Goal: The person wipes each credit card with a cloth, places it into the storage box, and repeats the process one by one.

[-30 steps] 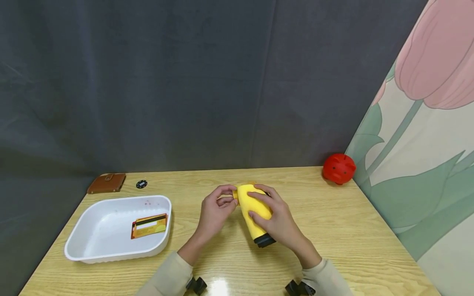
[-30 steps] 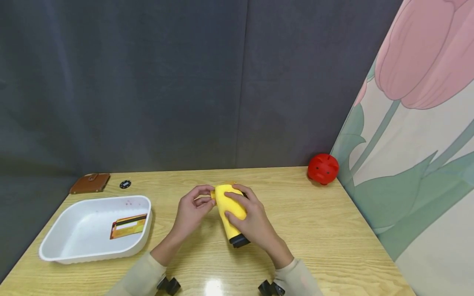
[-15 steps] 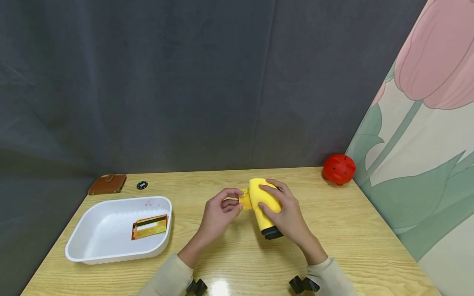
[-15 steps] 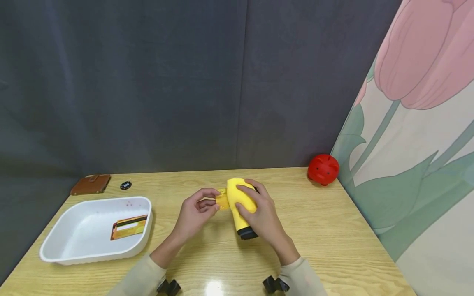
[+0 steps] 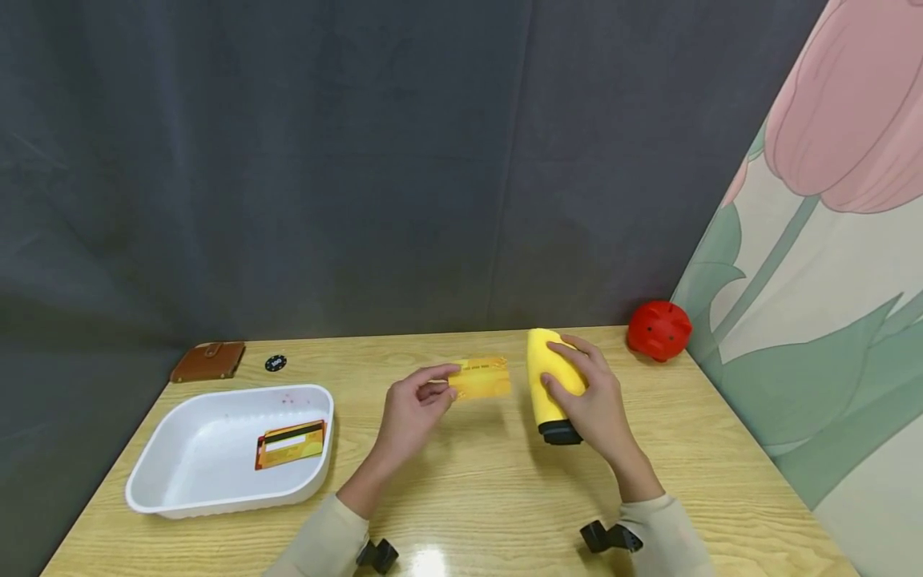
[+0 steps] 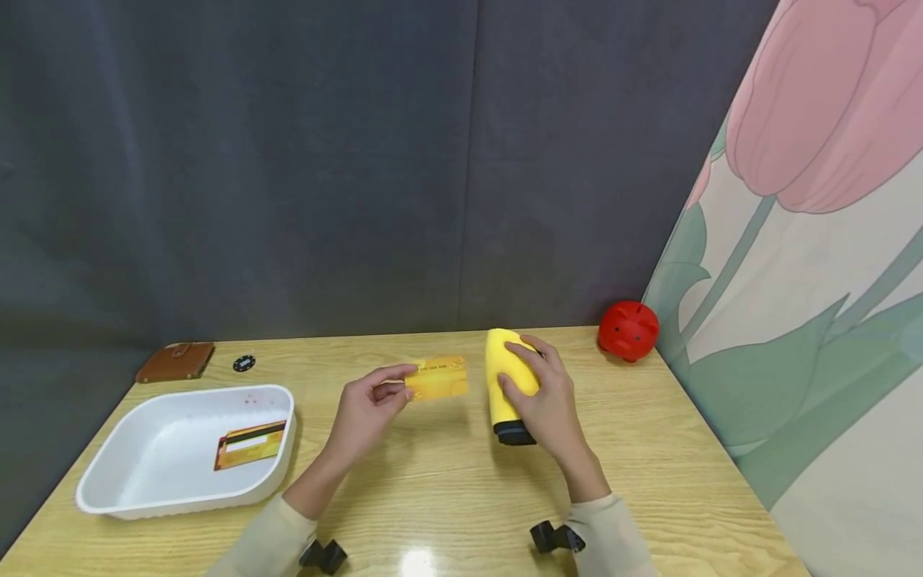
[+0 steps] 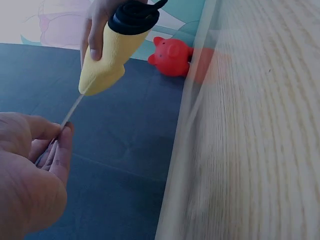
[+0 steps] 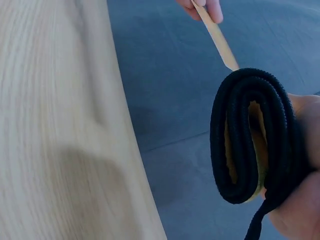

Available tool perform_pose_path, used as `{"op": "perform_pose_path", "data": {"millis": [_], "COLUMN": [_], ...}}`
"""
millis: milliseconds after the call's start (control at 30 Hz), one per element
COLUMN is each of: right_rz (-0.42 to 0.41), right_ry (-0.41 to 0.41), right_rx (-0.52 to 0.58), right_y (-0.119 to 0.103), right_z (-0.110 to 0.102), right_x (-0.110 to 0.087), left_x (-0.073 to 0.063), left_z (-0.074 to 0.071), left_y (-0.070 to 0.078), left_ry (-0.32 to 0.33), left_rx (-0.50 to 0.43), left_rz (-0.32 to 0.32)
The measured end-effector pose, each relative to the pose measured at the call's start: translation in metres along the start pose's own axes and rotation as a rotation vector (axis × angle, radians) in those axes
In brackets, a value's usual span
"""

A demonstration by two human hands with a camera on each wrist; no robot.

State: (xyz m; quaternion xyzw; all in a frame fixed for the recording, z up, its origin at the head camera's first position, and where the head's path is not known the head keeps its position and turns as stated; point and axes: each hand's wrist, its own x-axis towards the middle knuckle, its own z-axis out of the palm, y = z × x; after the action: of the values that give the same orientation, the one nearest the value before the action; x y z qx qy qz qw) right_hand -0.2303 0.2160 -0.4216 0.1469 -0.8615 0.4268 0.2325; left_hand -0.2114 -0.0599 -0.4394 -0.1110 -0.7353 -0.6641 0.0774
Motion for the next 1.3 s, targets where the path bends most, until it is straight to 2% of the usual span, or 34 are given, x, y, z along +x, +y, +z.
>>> {"op": "perform_pose_path", "data": {"millis": [267, 500, 633, 900, 1200, 1300], "right_rz": [0.004, 0.021, 0.015, 0.008, 0.001, -0.002], "right_ry": [0.003, -0.012, -0.010, -0.013, -0.016, -0.017], "right_rx": [0.002, 0.006, 0.010, 0.015, 0.023, 0.025], "right_y": [0.000, -0.002, -0.002, -0.002, 0.000, 0.000], "right_z": [-0.005, -0.007, -0.007, -0.007, -0.007, -0.007], "right_x": [0.001, 0.001, 0.001, 0.001, 0.001, 0.001], "left_x": [0.001, 0.004, 0.005, 0.006, 0.007, 0.007], "left_z": [-0.004, -0.005, -0.006, -0.010, -0.011, -0.012], "left_y": [0.004, 0.000, -0.001, 0.001, 0.005, 0.005], "left_ry": [0.012, 0.010, 0.041, 0.112, 0.185, 0.220], "left_rx": [-0.047, -0.058, -0.046, -0.081, -0.099, -0.073], "left_rz": [-0.009, -0.024, -0.012, 0.063, 0.032, 0.035]}}
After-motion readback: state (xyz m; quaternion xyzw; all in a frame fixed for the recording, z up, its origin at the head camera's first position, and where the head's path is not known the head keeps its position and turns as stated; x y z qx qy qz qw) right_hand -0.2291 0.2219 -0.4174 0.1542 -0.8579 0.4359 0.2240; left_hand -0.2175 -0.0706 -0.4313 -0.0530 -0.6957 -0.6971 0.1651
